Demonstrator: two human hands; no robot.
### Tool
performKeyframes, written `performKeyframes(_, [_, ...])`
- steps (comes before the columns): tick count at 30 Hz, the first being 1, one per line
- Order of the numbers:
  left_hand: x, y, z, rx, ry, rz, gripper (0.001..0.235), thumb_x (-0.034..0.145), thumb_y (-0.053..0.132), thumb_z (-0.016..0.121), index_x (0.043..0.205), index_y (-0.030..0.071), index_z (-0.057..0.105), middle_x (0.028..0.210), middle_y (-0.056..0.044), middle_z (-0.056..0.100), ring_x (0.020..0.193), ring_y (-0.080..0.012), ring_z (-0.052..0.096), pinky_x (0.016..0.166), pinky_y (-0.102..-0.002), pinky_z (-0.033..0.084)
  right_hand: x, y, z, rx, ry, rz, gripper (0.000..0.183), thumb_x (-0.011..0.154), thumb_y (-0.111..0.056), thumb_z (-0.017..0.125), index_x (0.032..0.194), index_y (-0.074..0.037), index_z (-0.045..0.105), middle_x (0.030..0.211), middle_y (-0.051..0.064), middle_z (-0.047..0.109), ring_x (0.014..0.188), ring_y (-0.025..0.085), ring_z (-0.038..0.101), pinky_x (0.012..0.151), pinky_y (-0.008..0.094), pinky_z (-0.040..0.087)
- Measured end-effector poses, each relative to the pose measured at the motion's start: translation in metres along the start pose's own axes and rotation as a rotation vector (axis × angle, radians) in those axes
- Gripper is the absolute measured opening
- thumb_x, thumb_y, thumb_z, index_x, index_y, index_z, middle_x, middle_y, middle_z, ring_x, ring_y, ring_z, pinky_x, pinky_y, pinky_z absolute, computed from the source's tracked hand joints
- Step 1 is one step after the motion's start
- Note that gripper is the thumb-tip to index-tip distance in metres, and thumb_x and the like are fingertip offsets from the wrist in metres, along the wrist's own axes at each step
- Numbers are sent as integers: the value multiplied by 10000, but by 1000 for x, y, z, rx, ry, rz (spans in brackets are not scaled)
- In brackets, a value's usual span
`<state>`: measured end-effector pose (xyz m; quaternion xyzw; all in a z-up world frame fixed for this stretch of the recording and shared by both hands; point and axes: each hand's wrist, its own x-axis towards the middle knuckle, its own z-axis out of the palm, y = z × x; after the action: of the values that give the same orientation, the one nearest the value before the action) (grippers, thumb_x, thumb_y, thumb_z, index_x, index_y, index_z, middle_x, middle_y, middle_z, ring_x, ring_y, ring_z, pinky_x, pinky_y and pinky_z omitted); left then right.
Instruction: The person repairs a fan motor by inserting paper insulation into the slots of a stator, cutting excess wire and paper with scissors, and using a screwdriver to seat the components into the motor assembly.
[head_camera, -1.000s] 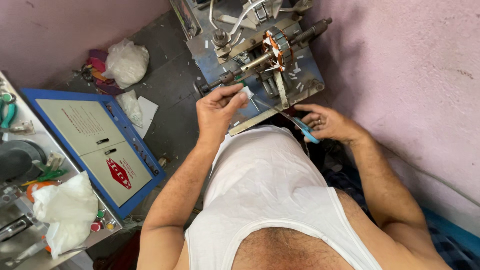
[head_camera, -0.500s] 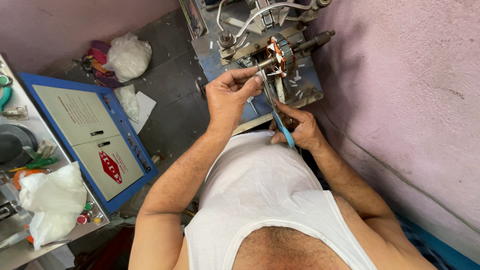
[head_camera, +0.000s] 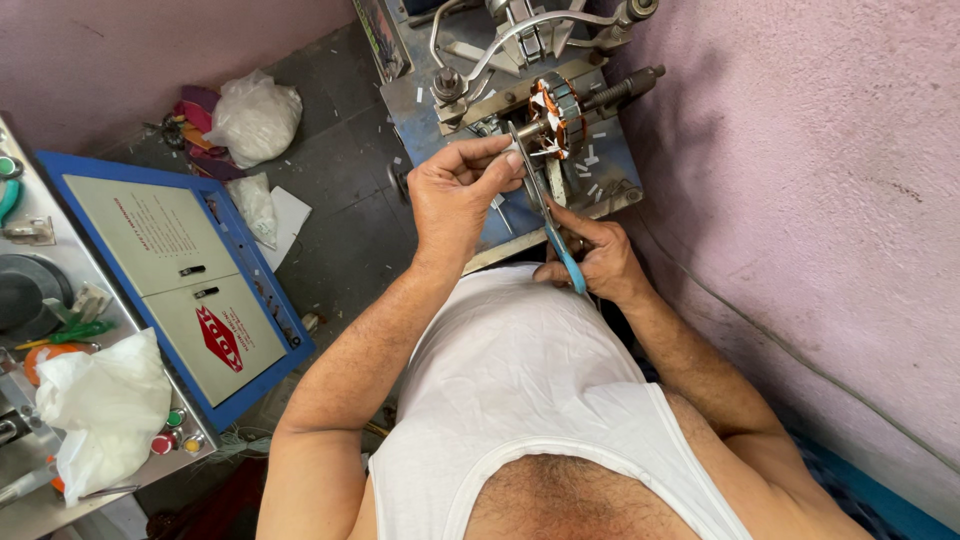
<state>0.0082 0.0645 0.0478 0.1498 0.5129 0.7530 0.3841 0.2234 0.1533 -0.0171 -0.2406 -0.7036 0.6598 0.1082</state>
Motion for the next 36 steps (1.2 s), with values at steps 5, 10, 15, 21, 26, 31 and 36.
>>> performKeyframes(5, [-7,1,-4,32,32,-34,200,928,-41,754,1125,-63,731,999,-116,762,877,-134,743,808,-299,688,-15,0,-35,-104,-119,-96,1086,623,-312,962,1578,-236,449,995,16,719,876,116,691,781,266,612])
performKeyframes(10, [-13,5,-19,185,-17,66,231,965,-30,711,1193,-52,738,1070,-47,654,909,-117,718,849,-265,669,-42,-9,-91,-385,-158,359,1169,499,-375,967,1550,-354,456,844,21,719,759,167,683,696,336,590])
performKeyframes(15, [-13,-3,-11,165,-34,13,228,944,-29,725,1172,-20,730,1057,-61,676,892,-106,716,823,-249,656,-23,-6,-91,-867,3,646,1046,668,-542,900,1611,-449,458,855,106,724,801,228,714,846,374,573])
performKeyframes(21, [-9,-15,10,203,-104,-32,165,943,-20,755,1108,-7,761,1093,-67,687,920,-101,704,833,-242,648,40,-9,-51,-1210,35,328,893,705,-563,843,1520,-388,523,1206,220,605,1024,341,686,781,480,624])
performKeyframes(26, [-6,-25,20,254,-143,-41,177,935,6,748,1112,2,760,1101,-31,682,924,-87,704,839,-236,654,62,-20,-56,-1174,-66,131,890,685,-270,902,1482,-166,520,1244,220,617,1035,379,681,782,510,603])
performKeyframes(31, [-4,-42,28,195,-120,-153,226,932,20,768,1155,6,735,1013,-61,763,883,-88,704,781,-236,633,44,-55,-69,-420,52,-104,411,912,-92,790,1310,-104,687,1149,88,727,978,191,748,823,300,639])
performKeyframes(36, [-3,-53,41,171,-117,-191,249,906,33,785,1141,-8,711,975,-79,767,862,-100,728,770,-249,648,50,-72,-72,-419,80,-418,259,906,-63,830,1157,-67,767,1066,65,739,975,193,730,855,296,602])
